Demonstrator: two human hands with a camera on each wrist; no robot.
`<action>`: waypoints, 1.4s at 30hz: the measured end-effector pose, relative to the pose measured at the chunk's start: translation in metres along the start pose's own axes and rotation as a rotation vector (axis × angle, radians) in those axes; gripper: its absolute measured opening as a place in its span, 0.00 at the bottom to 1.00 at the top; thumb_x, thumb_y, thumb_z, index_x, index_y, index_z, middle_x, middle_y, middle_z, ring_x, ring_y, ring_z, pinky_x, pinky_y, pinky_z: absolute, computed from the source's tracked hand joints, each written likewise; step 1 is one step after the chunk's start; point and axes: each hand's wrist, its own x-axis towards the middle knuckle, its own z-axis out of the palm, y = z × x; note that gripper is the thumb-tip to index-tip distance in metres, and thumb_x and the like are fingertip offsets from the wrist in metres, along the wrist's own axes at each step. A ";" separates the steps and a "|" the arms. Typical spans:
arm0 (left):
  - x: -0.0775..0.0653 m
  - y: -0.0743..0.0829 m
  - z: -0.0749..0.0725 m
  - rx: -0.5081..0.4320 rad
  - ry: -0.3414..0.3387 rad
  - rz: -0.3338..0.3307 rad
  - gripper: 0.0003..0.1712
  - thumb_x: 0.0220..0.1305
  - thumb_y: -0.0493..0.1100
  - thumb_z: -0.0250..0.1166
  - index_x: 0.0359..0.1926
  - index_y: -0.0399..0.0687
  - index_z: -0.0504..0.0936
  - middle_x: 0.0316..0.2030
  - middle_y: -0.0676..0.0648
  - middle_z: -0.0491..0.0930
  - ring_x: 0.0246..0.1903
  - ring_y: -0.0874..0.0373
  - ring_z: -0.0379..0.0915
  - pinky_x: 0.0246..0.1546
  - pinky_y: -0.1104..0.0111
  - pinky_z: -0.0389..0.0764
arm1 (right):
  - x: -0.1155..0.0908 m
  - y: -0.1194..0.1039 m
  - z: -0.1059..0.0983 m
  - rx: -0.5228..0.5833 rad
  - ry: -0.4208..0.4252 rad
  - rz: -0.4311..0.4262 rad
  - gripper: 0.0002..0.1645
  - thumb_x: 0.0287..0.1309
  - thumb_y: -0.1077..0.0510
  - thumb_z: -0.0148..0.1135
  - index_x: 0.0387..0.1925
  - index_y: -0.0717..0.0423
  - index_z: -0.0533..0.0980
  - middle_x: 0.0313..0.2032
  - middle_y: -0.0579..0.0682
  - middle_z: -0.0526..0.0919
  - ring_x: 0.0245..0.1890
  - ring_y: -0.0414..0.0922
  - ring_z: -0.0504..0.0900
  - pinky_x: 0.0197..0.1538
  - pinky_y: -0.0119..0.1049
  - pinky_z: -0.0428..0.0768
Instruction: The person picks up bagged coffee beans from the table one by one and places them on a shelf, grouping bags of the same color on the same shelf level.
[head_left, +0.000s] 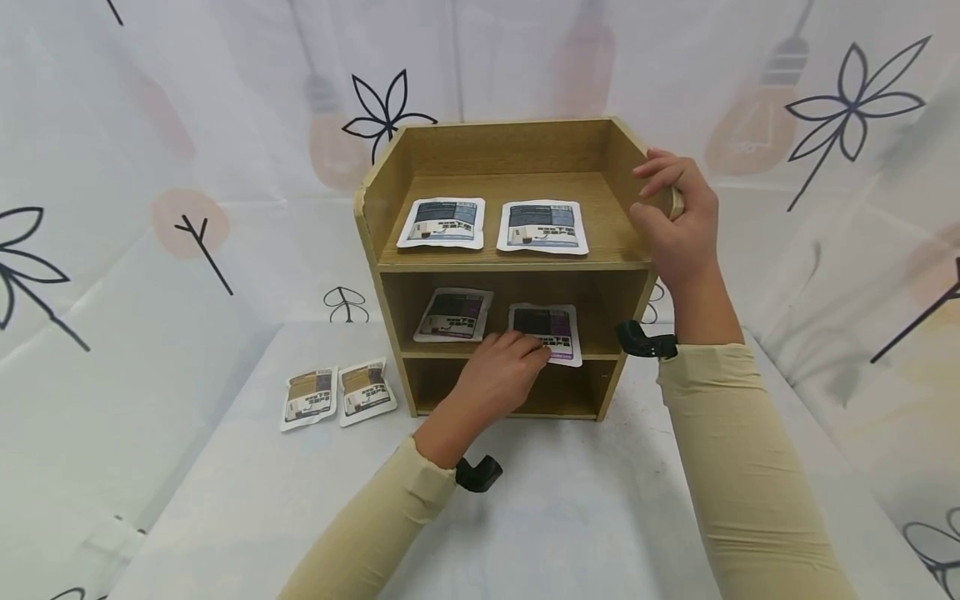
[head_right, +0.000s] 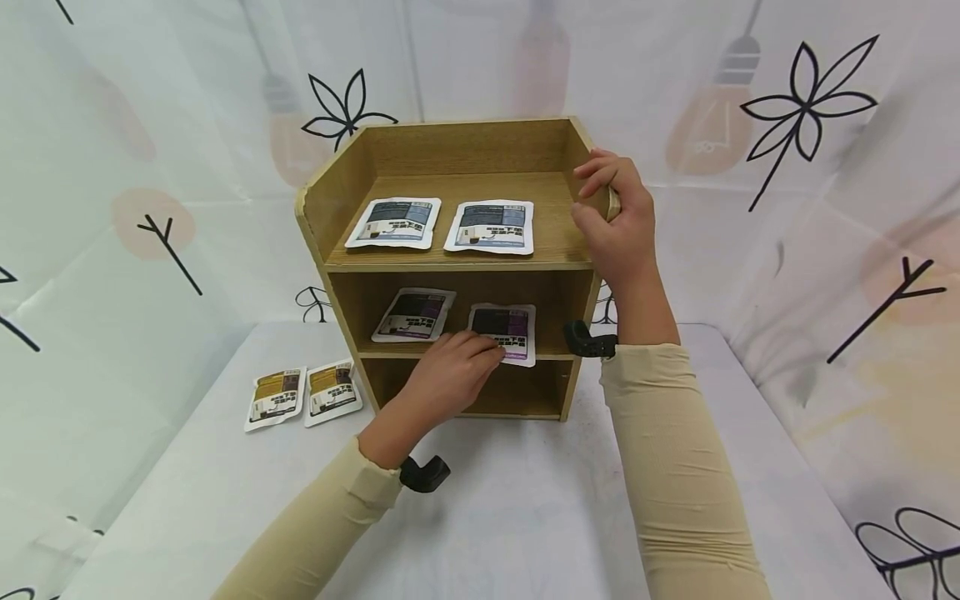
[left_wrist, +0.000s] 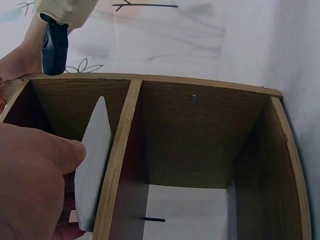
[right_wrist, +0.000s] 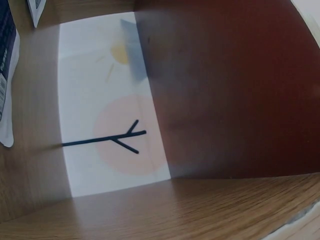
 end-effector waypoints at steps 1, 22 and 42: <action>0.001 0.000 0.000 0.003 -0.007 -0.005 0.15 0.71 0.44 0.56 0.54 0.56 0.82 0.50 0.54 0.82 0.51 0.58 0.77 0.51 0.65 0.80 | 0.000 0.000 0.000 -0.001 0.000 0.003 0.11 0.48 0.69 0.51 0.35 0.75 0.67 0.42 0.32 0.78 0.67 0.43 0.67 0.74 0.50 0.56; 0.018 -0.001 0.012 0.039 -0.018 -0.059 0.15 0.72 0.43 0.55 0.53 0.59 0.83 0.50 0.56 0.82 0.50 0.59 0.78 0.47 0.65 0.82 | 0.000 0.001 0.000 0.013 0.000 0.015 0.10 0.48 0.69 0.52 0.34 0.73 0.68 0.42 0.33 0.79 0.67 0.43 0.67 0.74 0.50 0.57; 0.019 -0.001 0.016 -0.017 0.043 -0.090 0.13 0.71 0.46 0.57 0.52 0.56 0.83 0.49 0.54 0.83 0.49 0.59 0.78 0.49 0.67 0.81 | 0.001 0.005 0.000 0.010 0.000 0.006 0.10 0.48 0.68 0.52 0.33 0.72 0.68 0.42 0.33 0.79 0.67 0.44 0.66 0.74 0.49 0.58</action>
